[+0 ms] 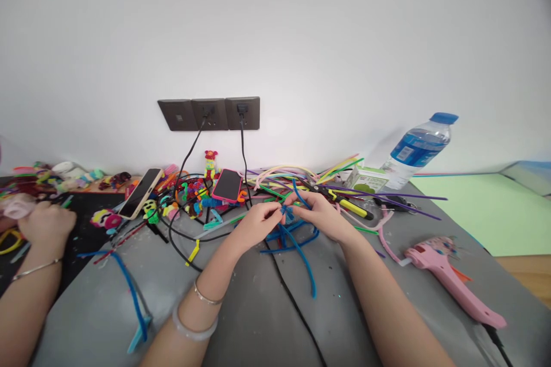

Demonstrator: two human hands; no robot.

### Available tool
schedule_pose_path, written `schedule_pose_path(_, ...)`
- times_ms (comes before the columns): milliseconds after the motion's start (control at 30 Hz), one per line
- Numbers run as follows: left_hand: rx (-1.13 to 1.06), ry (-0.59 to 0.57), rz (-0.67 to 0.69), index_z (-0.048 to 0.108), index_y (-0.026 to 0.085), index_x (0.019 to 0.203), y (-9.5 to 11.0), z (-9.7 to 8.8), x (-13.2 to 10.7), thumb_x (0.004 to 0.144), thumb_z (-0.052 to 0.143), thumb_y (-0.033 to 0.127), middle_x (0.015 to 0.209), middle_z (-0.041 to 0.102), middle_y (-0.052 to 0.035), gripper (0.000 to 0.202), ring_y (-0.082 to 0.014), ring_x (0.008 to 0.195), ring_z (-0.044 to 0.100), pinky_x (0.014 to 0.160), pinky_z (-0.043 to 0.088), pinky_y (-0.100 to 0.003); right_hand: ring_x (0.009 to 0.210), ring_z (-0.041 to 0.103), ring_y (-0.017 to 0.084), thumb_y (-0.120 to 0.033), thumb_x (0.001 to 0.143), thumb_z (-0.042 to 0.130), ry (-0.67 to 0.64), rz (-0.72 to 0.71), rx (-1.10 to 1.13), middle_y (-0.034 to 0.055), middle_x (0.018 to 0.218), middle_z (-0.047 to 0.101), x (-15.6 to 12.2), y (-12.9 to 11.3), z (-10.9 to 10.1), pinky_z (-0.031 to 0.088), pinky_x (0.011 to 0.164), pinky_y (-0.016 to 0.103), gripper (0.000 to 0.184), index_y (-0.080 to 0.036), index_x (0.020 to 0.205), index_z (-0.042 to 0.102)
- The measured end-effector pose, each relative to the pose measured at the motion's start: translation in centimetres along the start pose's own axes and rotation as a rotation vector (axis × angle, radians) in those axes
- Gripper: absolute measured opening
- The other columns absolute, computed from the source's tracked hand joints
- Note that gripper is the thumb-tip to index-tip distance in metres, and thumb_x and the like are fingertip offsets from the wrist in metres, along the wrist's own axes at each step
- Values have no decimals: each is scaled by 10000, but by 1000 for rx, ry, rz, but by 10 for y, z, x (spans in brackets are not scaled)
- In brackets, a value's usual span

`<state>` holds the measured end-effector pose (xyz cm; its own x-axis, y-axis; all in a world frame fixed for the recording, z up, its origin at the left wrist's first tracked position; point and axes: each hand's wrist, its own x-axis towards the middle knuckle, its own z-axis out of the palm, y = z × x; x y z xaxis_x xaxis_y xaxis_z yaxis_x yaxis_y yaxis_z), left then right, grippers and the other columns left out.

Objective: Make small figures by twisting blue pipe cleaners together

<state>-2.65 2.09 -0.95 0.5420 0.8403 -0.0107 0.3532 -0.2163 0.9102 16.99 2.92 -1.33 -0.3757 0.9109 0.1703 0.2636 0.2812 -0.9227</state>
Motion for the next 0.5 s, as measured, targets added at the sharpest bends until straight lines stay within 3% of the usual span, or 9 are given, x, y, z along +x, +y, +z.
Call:
schedule_pose_path(233, -14, 18, 3, 559, 173, 747, 5, 0, -2, 921, 398, 362, 631, 447, 25, 304, -119, 578, 423, 558, 312, -242, 793, 599, 201, -302, 825, 616, 98, -97, -58, 27, 782, 658, 3, -3, 5, 460, 773, 311, 118, -194, 781, 635)
schedule_pose_path(500, -32, 44, 29, 561, 172, 734, 9, 2, -3, 928, 398, 354, 627, 436, 27, 312, -116, 579, 413, 563, 318, -241, 815, 593, 208, -342, 890, 601, 69, -217, -124, 43, 805, 666, 1, 2, 2, 461, 790, 316, 208, -205, 740, 646)
